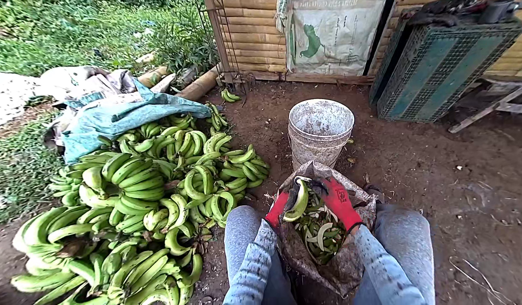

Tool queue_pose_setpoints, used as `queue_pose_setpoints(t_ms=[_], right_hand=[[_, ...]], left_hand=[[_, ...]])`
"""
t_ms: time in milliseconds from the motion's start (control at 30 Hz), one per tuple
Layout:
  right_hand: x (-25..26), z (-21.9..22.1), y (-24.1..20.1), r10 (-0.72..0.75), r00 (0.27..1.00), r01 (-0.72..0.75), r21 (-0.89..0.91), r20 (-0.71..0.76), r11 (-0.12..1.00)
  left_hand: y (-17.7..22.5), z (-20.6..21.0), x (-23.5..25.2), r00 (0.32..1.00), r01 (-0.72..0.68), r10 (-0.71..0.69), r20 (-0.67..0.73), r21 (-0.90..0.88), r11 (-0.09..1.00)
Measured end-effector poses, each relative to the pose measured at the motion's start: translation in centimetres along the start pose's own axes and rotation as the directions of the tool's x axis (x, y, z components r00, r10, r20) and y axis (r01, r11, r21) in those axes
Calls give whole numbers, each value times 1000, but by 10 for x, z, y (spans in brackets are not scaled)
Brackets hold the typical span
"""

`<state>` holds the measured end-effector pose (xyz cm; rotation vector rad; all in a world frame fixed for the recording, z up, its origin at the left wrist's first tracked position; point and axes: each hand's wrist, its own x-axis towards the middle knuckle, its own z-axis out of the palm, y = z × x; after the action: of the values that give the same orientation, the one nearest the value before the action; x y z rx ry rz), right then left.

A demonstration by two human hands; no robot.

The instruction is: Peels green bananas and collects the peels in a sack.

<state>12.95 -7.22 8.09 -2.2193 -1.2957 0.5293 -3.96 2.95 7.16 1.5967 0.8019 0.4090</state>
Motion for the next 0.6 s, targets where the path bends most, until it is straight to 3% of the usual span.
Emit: queue_pose_setpoints(t_ms=[67, 133, 267, 367, 467, 600], right_hand=[[9, -1, 15, 73, 996, -71, 41, -42, 997], [6, -5, 12, 82, 995, -78, 67, -56, 995], [-36, 9, -10, -93, 989, 107, 132, -113, 985], [-58, 28, -20, -211, 959, 236, 118, -191, 965], [-54, 30, -26, -207, 967, 219, 69, -150, 973], [-50, 25, -42, -171, 974, 182, 64, -146, 981]], left_hand=[[1, 9, -3, 996, 70, -76, 52, 111, 991], [-3, 13, 1, 987, 115, -110, -114, 32, 993], [-1, 12, 15, 878, 44, -184, -442, -309, 950], [5, 7, 8, 793, 47, -206, -573, -279, 959], [4, 9, 2, 777, 33, -158, -609, -211, 977], [4, 8, 10, 793, -174, -189, -579, -513, 841]])
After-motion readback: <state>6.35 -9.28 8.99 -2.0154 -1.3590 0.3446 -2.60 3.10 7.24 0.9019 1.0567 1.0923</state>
